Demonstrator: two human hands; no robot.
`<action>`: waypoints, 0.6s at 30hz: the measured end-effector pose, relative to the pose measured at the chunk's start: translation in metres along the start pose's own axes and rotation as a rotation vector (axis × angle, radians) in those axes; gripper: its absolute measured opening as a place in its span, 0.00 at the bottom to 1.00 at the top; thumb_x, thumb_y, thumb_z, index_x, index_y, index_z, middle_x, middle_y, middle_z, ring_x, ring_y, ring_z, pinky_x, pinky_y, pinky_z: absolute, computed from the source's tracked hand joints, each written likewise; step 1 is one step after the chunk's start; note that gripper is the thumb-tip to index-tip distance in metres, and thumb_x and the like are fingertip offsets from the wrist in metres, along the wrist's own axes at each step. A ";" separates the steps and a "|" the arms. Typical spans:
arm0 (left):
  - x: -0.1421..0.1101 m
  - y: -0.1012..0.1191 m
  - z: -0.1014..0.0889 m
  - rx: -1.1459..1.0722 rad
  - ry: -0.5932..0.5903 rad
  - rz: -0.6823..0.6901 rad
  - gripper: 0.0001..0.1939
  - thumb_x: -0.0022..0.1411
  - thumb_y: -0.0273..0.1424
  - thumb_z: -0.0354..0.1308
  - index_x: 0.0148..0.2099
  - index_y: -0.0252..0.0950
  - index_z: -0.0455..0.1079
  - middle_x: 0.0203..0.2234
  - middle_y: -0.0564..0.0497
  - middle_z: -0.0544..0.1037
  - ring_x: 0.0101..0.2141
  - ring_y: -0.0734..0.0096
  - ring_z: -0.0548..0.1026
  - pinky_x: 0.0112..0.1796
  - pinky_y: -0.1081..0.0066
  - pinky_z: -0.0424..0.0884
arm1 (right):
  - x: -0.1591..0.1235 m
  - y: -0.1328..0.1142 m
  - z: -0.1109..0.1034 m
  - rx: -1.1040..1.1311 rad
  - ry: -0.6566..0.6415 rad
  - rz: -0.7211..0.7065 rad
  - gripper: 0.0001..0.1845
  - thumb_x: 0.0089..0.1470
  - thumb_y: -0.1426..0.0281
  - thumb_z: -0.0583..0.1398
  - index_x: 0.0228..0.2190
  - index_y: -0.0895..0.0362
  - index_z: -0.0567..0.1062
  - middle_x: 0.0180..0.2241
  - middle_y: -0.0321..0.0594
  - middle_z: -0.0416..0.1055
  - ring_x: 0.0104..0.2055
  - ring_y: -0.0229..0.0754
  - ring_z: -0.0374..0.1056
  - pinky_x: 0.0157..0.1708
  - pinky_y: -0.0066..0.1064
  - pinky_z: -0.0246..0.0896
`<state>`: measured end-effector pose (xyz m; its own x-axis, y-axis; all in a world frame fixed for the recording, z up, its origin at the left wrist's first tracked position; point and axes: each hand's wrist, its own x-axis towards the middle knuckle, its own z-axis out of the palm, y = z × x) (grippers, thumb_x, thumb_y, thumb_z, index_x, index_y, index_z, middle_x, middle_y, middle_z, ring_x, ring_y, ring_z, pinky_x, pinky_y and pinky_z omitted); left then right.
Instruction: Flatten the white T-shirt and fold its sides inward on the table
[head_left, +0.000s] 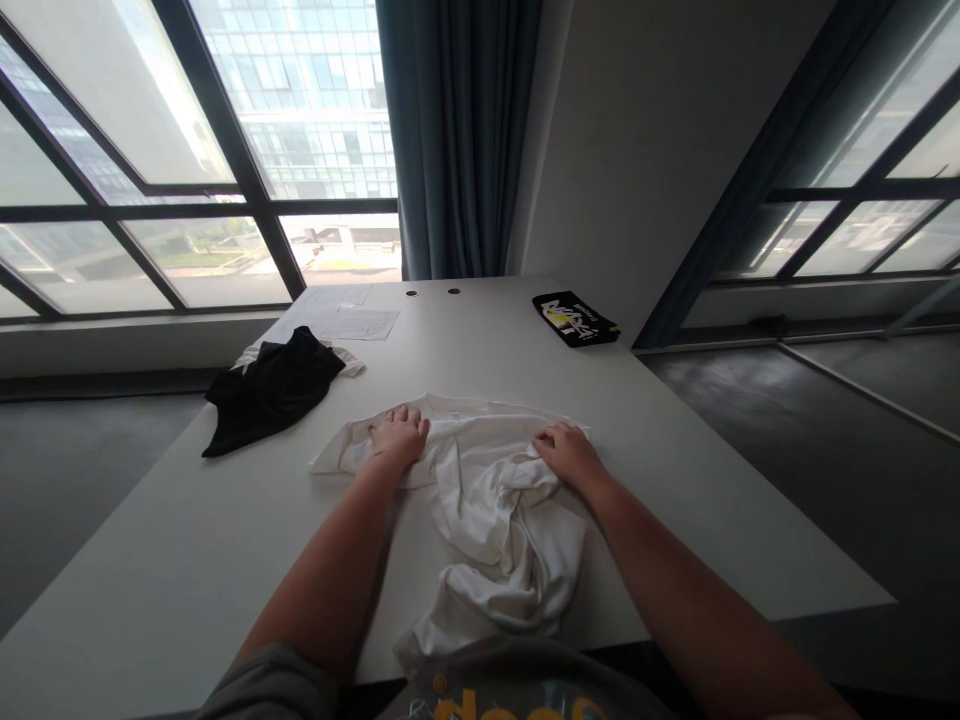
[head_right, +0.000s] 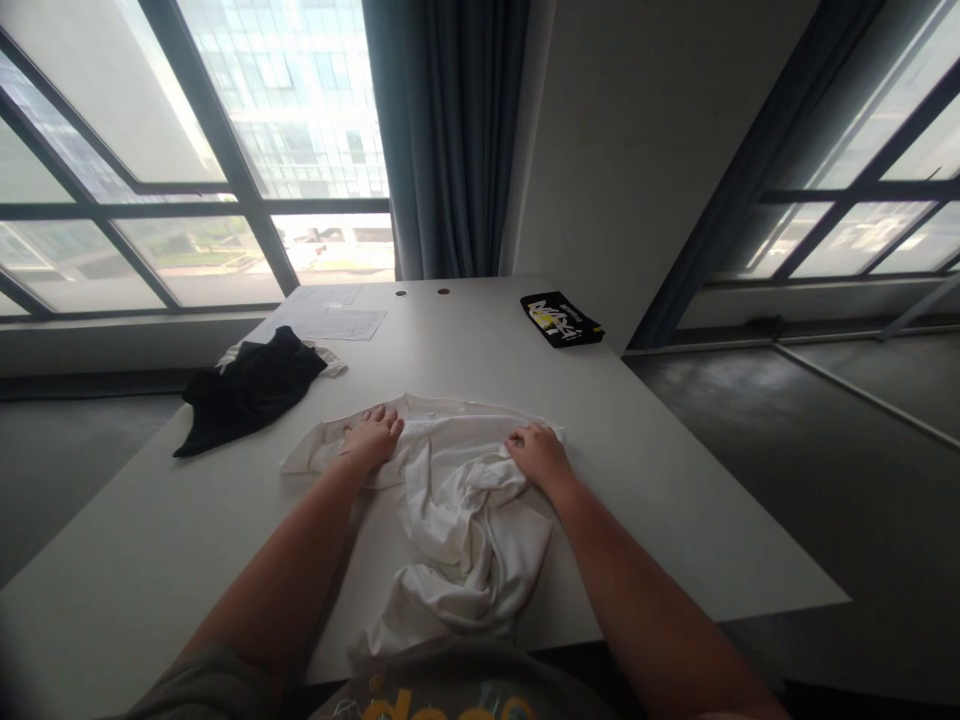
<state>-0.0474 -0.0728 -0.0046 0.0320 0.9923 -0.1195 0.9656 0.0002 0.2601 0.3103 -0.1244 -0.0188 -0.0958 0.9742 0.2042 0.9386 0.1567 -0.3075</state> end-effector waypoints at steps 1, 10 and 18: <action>0.002 0.001 0.001 0.004 0.001 -0.011 0.29 0.75 0.47 0.39 0.71 0.48 0.62 0.75 0.42 0.53 0.72 0.38 0.51 0.59 0.23 0.50 | 0.002 0.000 -0.002 0.036 0.019 -0.006 0.11 0.61 0.68 0.61 0.35 0.56 0.84 0.39 0.46 0.80 0.45 0.46 0.74 0.51 0.34 0.63; 0.022 -0.025 0.000 -0.031 0.074 -0.066 0.28 0.75 0.45 0.39 0.72 0.52 0.61 0.75 0.46 0.52 0.72 0.39 0.50 0.60 0.22 0.44 | 0.038 0.036 -0.059 0.588 0.330 0.313 0.18 0.51 0.54 0.67 0.29 0.56 0.79 0.24 0.37 0.74 0.28 0.41 0.70 0.33 0.31 0.68; 0.031 -0.042 0.000 -0.047 0.171 -0.093 0.28 0.75 0.43 0.41 0.71 0.47 0.64 0.74 0.43 0.55 0.71 0.41 0.53 0.63 0.25 0.42 | 0.037 0.126 -0.102 0.909 0.114 0.505 0.19 0.33 0.68 0.75 0.26 0.56 0.73 0.24 0.33 0.71 0.24 0.37 0.67 0.21 0.26 0.64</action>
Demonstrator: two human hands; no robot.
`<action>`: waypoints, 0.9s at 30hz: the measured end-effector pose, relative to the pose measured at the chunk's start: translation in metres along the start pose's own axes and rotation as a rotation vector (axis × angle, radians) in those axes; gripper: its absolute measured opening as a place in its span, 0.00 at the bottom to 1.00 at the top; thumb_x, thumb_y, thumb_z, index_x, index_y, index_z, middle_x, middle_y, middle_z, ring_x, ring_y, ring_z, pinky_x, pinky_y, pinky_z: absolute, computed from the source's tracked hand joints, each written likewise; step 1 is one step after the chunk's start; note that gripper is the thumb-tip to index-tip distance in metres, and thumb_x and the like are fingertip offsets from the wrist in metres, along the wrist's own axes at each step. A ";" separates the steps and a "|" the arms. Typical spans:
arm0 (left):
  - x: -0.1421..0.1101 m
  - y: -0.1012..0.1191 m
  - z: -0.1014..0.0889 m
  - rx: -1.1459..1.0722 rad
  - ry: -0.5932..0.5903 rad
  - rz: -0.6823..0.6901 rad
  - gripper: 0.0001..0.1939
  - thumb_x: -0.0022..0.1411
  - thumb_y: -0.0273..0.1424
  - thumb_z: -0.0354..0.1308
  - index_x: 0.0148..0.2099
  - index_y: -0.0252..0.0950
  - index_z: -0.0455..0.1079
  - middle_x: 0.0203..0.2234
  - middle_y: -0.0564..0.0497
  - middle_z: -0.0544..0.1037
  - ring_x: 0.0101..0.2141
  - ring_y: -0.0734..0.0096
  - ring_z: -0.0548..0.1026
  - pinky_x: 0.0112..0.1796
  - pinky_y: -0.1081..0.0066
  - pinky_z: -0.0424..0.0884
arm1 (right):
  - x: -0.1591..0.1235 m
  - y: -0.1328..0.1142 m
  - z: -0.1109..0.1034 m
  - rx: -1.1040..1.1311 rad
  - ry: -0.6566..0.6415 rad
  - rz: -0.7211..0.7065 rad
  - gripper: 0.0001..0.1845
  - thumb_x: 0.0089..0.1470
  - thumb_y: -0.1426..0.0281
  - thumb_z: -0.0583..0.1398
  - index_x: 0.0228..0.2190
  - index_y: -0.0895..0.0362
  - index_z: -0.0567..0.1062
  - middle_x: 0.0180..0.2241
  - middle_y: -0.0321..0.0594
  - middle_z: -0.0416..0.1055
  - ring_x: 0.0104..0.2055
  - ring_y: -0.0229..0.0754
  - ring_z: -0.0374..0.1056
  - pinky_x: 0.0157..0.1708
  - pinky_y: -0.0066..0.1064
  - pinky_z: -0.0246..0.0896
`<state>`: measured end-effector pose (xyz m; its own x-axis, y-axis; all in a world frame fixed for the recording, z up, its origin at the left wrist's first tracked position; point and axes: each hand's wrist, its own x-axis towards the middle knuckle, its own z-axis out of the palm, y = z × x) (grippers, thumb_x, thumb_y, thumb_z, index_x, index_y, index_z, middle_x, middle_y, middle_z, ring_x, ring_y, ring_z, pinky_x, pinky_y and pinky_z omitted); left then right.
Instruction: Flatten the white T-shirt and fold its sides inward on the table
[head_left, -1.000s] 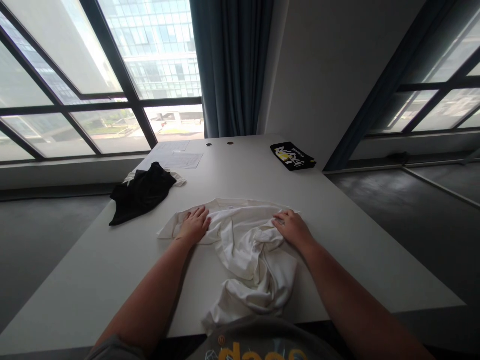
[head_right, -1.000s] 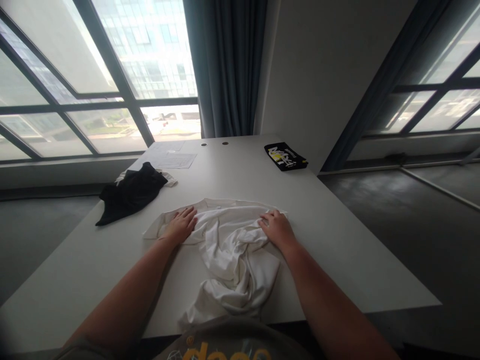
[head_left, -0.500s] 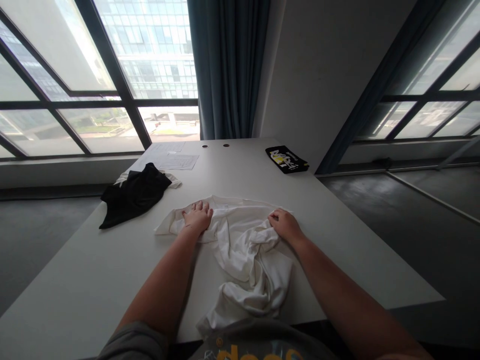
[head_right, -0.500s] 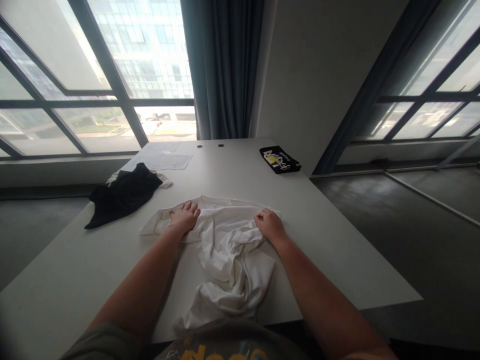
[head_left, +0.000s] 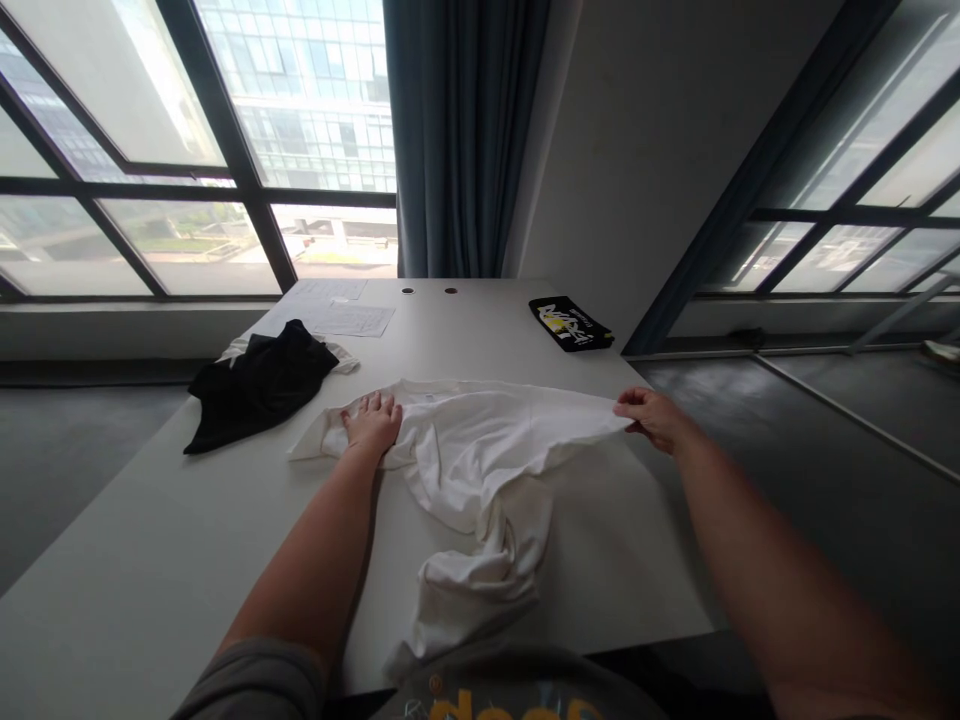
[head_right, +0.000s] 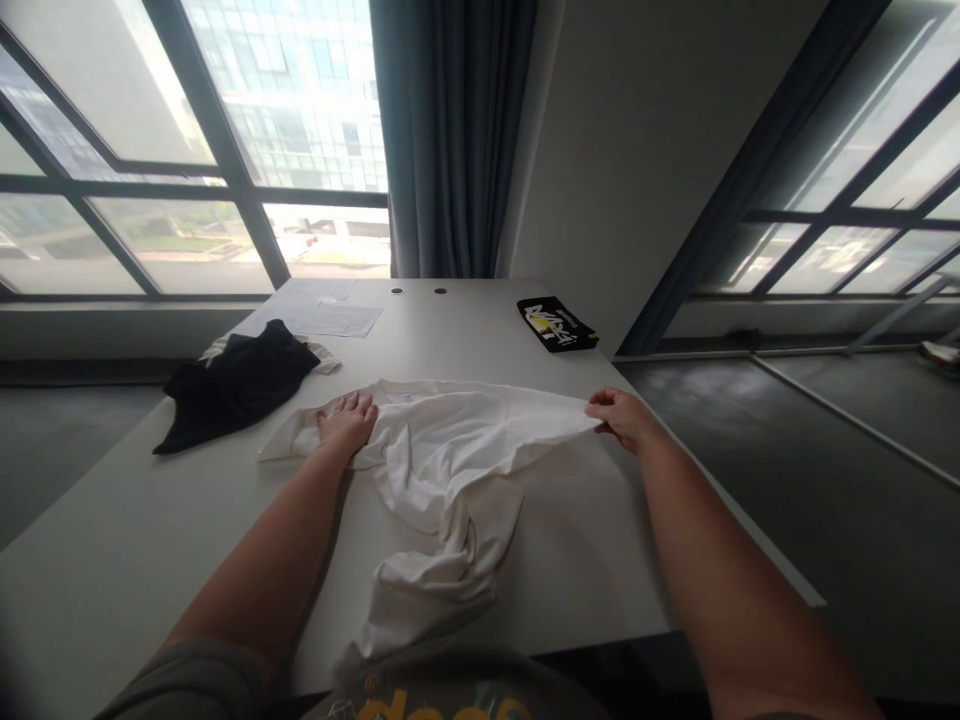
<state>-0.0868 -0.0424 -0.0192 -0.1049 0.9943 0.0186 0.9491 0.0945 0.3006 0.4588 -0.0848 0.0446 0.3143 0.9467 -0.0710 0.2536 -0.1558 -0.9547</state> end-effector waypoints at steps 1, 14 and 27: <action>-0.001 0.000 0.000 0.000 0.000 0.000 0.28 0.75 0.44 0.41 0.71 0.47 0.64 0.74 0.43 0.55 0.71 0.41 0.53 0.63 0.25 0.42 | 0.002 0.008 -0.007 -0.070 -0.008 0.011 0.17 0.35 0.68 0.74 0.26 0.56 0.74 0.24 0.33 0.71 0.23 0.36 0.67 0.22 0.27 0.64; -0.010 0.004 0.003 0.044 0.049 0.078 0.26 0.76 0.42 0.41 0.68 0.44 0.67 0.72 0.43 0.59 0.71 0.45 0.54 0.65 0.33 0.49 | 0.001 -0.012 0.099 -1.023 0.017 -0.616 0.15 0.58 0.74 0.60 0.42 0.60 0.84 0.48 0.53 0.78 0.53 0.51 0.71 0.59 0.39 0.60; -0.019 0.012 0.001 0.002 0.095 0.114 0.23 0.76 0.41 0.43 0.63 0.46 0.72 0.66 0.48 0.70 0.66 0.57 0.65 0.67 0.49 0.54 | 0.052 -0.019 0.282 -0.942 -0.465 -0.557 0.28 0.71 0.66 0.48 0.66 0.61 0.69 0.70 0.48 0.59 0.73 0.50 0.54 0.72 0.41 0.47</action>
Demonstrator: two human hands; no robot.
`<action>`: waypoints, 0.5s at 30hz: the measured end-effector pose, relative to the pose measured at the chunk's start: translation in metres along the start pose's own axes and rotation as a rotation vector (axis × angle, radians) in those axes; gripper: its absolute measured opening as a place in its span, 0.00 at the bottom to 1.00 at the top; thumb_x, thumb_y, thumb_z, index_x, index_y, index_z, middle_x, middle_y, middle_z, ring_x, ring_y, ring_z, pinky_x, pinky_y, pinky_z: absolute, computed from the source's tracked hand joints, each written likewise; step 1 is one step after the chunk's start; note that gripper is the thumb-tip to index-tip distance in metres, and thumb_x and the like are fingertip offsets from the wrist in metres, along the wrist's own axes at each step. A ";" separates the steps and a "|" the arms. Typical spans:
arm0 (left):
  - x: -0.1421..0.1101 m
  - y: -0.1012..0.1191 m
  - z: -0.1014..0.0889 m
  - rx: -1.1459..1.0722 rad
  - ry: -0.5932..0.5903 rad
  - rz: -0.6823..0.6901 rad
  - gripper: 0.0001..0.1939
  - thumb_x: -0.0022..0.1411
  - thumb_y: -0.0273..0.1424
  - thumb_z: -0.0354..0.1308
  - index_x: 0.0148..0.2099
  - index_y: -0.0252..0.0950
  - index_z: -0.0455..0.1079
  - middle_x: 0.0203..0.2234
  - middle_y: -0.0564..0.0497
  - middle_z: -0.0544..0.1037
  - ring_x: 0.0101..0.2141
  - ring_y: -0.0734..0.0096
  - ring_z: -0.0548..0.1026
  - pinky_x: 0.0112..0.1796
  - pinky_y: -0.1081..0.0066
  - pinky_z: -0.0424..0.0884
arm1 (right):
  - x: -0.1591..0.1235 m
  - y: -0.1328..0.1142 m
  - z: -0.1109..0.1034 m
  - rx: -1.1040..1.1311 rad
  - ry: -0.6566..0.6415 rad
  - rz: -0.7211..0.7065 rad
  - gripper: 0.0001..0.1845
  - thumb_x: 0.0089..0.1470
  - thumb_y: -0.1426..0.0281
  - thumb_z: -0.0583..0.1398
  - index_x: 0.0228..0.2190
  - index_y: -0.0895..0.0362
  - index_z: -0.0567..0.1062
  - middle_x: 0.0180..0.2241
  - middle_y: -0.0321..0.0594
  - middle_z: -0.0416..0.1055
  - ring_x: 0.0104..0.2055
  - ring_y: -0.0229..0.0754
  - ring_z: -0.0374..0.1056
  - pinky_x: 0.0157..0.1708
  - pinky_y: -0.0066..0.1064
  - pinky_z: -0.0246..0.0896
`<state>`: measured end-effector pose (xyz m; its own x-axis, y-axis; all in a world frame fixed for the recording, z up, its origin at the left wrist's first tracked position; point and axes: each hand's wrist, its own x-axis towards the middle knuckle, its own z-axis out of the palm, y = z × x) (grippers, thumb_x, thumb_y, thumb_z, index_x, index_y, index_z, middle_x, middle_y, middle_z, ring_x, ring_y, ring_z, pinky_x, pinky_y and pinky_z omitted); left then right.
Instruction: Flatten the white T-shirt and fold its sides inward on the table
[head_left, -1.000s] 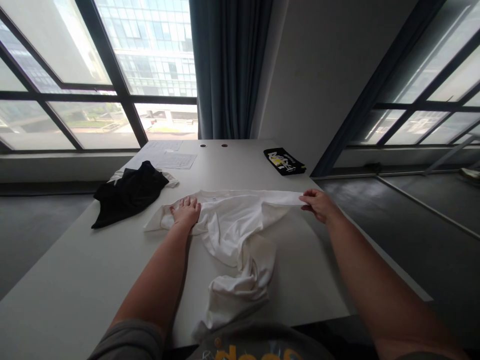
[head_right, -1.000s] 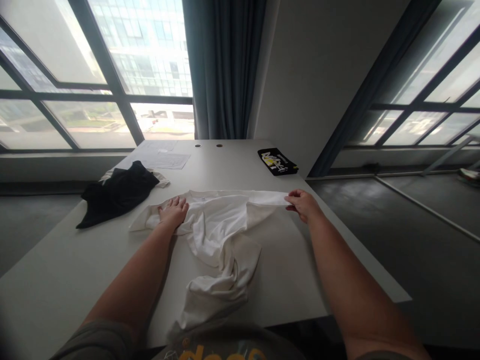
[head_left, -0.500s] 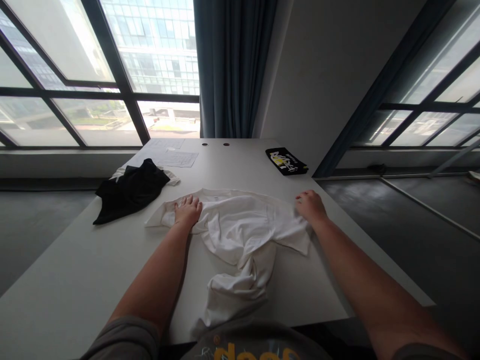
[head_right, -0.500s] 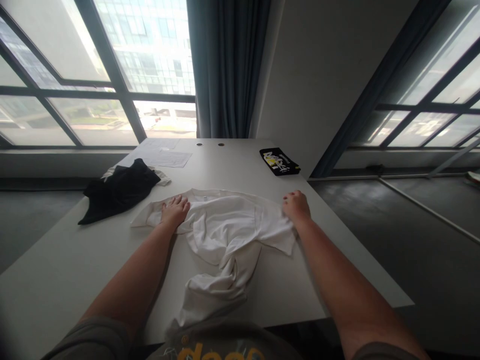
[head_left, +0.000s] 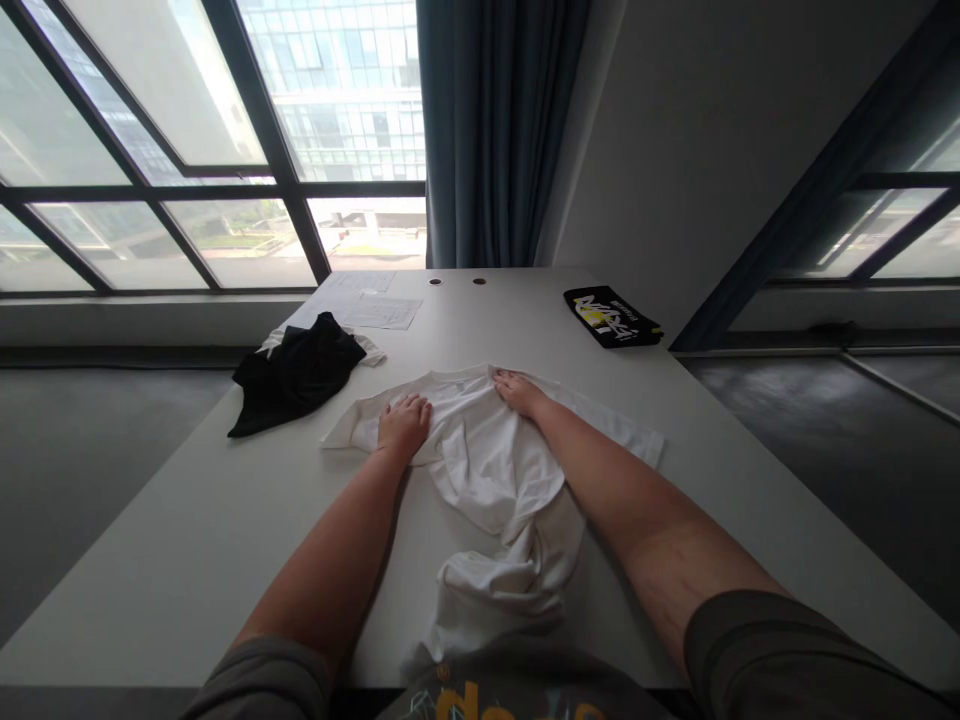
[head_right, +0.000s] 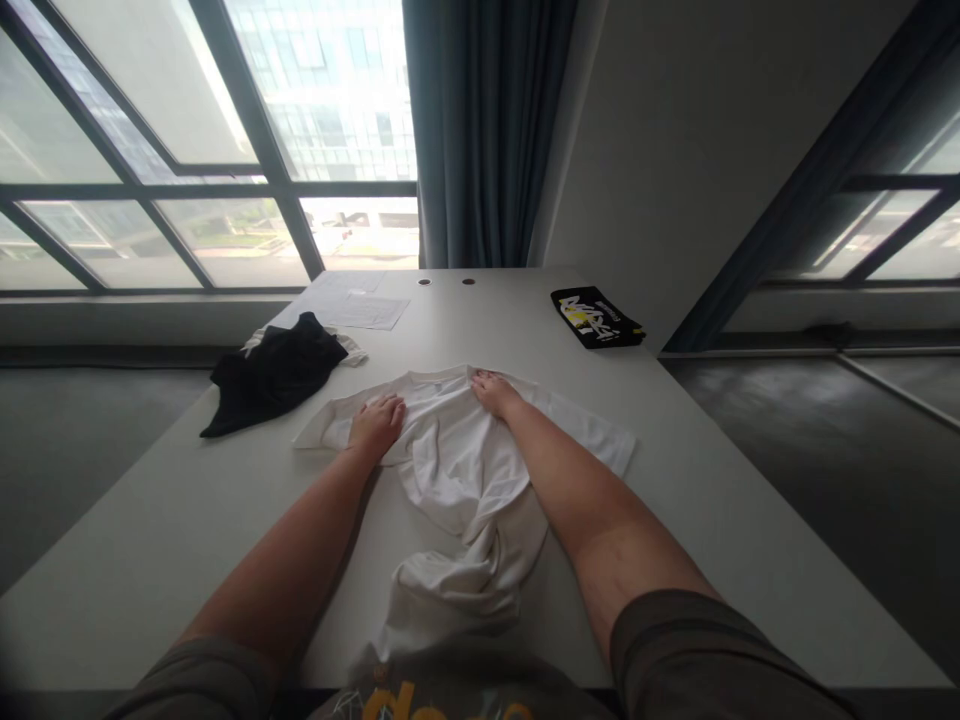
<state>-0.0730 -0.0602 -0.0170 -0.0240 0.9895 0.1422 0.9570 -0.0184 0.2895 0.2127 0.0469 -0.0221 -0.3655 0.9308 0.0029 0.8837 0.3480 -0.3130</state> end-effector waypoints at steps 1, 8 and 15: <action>0.003 0.001 0.002 0.014 -0.009 -0.007 0.23 0.76 0.41 0.43 0.64 0.46 0.72 0.68 0.48 0.68 0.67 0.56 0.64 0.67 0.48 0.54 | 0.003 0.006 0.001 -0.001 -0.001 0.000 0.29 0.71 0.65 0.48 0.66 0.62 0.68 0.71 0.48 0.57 0.73 0.50 0.53 0.72 0.41 0.45; 0.047 0.013 0.013 0.083 -0.099 -0.017 0.28 0.75 0.44 0.40 0.70 0.47 0.64 0.73 0.46 0.58 0.71 0.46 0.54 0.65 0.34 0.50 | 0.011 0.051 0.003 -0.056 0.192 0.037 0.30 0.72 0.62 0.44 0.64 0.59 0.71 0.68 0.45 0.64 0.70 0.45 0.57 0.72 0.38 0.45; 0.095 0.027 0.020 0.094 -0.194 0.003 0.31 0.74 0.46 0.40 0.75 0.47 0.56 0.76 0.46 0.50 0.73 0.46 0.48 0.66 0.33 0.44 | 0.029 0.084 -0.007 -0.147 -0.003 0.101 0.36 0.71 0.54 0.43 0.72 0.55 0.56 0.75 0.41 0.44 0.76 0.54 0.42 0.73 0.52 0.37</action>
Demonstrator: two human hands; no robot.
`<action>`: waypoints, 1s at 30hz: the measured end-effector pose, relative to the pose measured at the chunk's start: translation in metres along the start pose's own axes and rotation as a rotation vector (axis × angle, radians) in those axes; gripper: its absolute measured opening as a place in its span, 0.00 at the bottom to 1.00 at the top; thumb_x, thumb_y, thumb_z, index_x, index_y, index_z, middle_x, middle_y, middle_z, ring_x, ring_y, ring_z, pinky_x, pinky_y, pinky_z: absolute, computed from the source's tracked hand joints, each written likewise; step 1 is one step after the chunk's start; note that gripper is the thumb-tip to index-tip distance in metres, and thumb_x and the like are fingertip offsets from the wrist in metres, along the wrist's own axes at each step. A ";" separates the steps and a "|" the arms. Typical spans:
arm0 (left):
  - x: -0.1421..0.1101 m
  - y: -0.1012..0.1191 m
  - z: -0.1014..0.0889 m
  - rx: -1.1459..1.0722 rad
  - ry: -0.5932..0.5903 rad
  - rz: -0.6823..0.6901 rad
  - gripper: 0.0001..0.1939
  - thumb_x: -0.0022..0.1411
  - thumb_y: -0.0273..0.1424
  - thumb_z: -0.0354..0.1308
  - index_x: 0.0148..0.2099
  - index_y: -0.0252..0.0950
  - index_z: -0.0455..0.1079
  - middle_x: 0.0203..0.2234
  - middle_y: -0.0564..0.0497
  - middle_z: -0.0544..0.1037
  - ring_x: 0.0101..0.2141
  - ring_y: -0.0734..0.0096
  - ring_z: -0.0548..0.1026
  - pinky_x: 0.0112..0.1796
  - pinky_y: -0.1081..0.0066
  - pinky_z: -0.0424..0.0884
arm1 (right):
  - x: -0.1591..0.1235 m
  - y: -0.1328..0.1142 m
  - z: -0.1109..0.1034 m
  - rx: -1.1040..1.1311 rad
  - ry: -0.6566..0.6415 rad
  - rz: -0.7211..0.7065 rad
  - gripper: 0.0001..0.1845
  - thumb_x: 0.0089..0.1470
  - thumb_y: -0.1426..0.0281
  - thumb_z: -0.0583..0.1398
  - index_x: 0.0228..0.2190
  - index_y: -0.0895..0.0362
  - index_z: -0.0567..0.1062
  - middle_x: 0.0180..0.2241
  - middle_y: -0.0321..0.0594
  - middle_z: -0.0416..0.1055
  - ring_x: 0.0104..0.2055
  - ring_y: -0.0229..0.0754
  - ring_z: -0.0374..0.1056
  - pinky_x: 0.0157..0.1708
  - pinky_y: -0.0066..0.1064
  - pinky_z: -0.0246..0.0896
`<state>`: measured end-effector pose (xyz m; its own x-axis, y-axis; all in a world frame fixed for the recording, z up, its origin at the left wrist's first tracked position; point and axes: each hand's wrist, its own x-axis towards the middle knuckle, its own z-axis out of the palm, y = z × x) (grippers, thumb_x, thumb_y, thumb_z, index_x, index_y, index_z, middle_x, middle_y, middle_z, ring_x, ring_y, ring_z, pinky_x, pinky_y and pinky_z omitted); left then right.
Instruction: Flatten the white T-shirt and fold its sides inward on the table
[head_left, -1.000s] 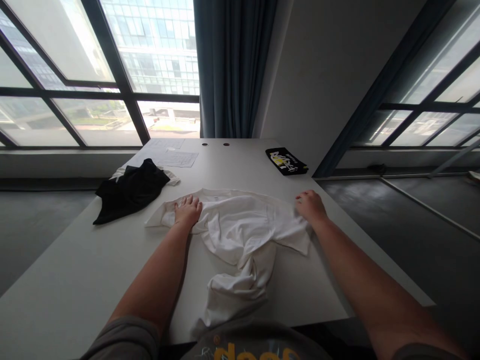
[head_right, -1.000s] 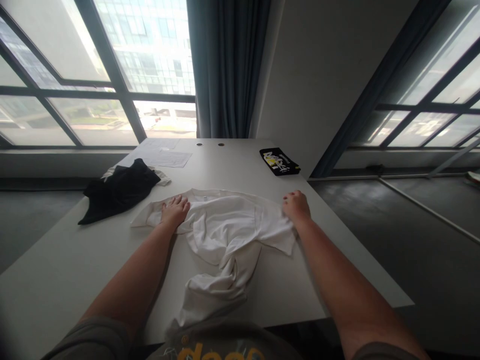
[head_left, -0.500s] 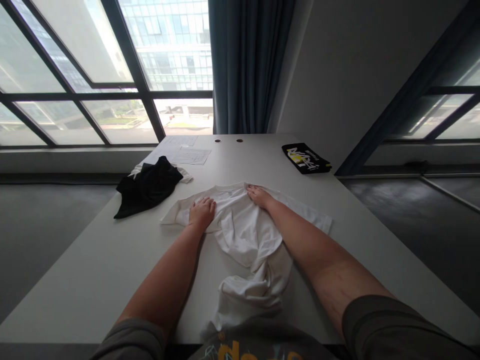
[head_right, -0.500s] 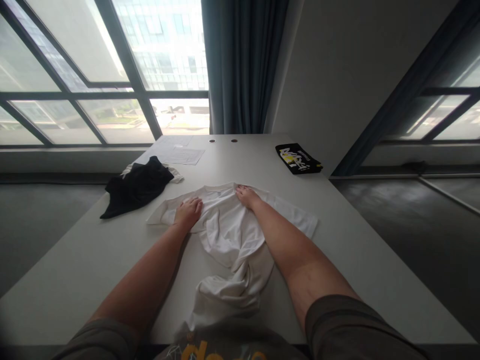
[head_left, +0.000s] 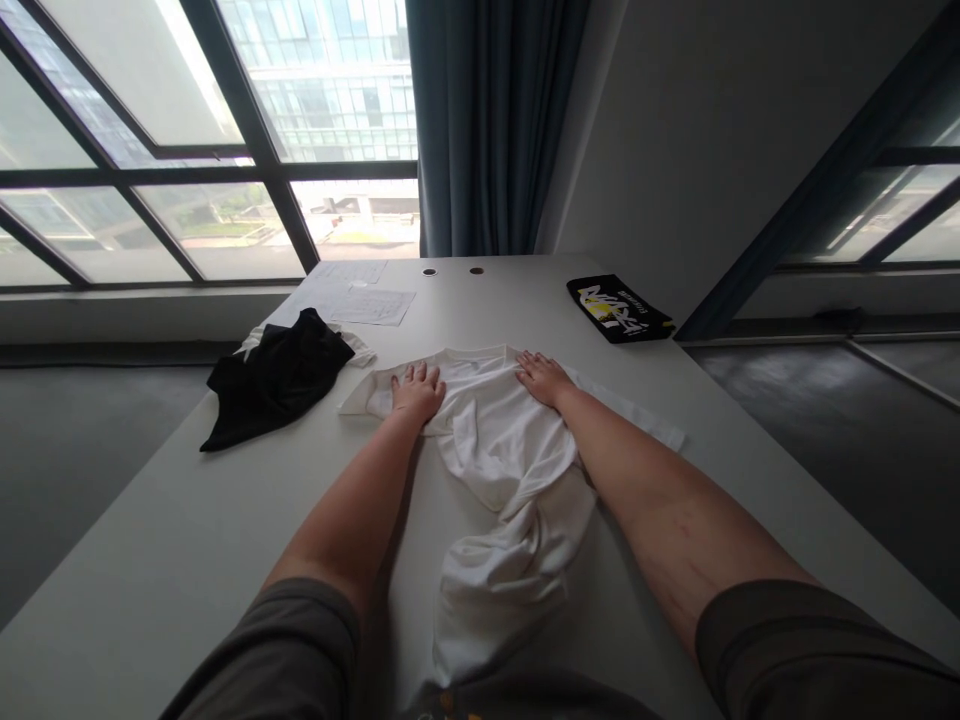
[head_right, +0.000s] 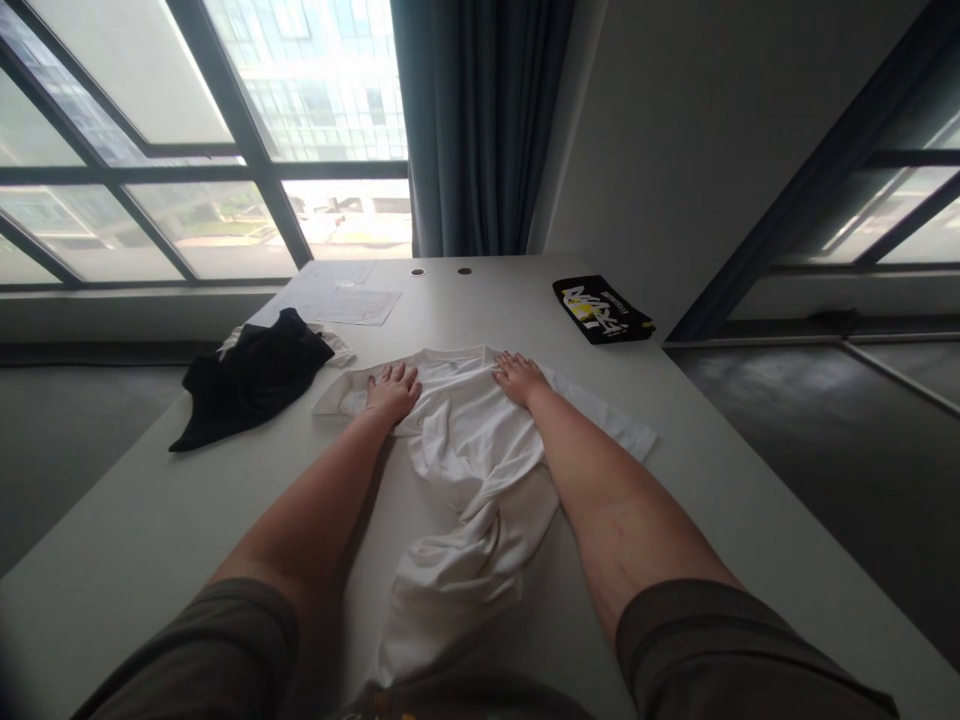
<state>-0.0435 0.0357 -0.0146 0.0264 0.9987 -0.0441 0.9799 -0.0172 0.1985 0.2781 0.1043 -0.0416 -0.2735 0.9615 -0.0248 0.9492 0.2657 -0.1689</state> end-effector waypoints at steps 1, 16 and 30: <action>0.005 0.001 0.000 0.001 -0.011 0.007 0.32 0.74 0.46 0.40 0.75 0.46 0.56 0.76 0.46 0.49 0.73 0.46 0.47 0.66 0.33 0.44 | 0.002 0.002 -0.001 -0.008 -0.019 0.013 0.36 0.71 0.53 0.43 0.73 0.53 0.55 0.76 0.41 0.42 0.77 0.55 0.40 0.73 0.54 0.37; -0.048 -0.062 -0.010 -0.155 0.567 -0.109 0.32 0.64 0.34 0.57 0.69 0.40 0.62 0.69 0.41 0.63 0.68 0.48 0.59 0.65 0.49 0.60 | -0.013 0.015 0.008 0.105 0.439 0.007 0.22 0.59 0.73 0.54 0.49 0.60 0.82 0.58 0.50 0.76 0.62 0.51 0.68 0.66 0.41 0.59; -0.063 -0.131 -0.017 -0.355 0.563 -0.198 0.11 0.65 0.35 0.54 0.45 0.37 0.73 0.44 0.44 0.80 0.47 0.57 0.77 0.51 0.62 0.71 | -0.157 -0.008 -0.023 0.130 0.419 -0.130 0.24 0.65 0.62 0.53 0.55 0.54 0.79 0.57 0.51 0.73 0.61 0.56 0.66 0.65 0.50 0.58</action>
<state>-0.1770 -0.0245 -0.0209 -0.3464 0.8562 0.3834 0.8294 0.0885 0.5516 0.3174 -0.0475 -0.0139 -0.2769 0.8731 0.4013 0.8764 0.4008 -0.2671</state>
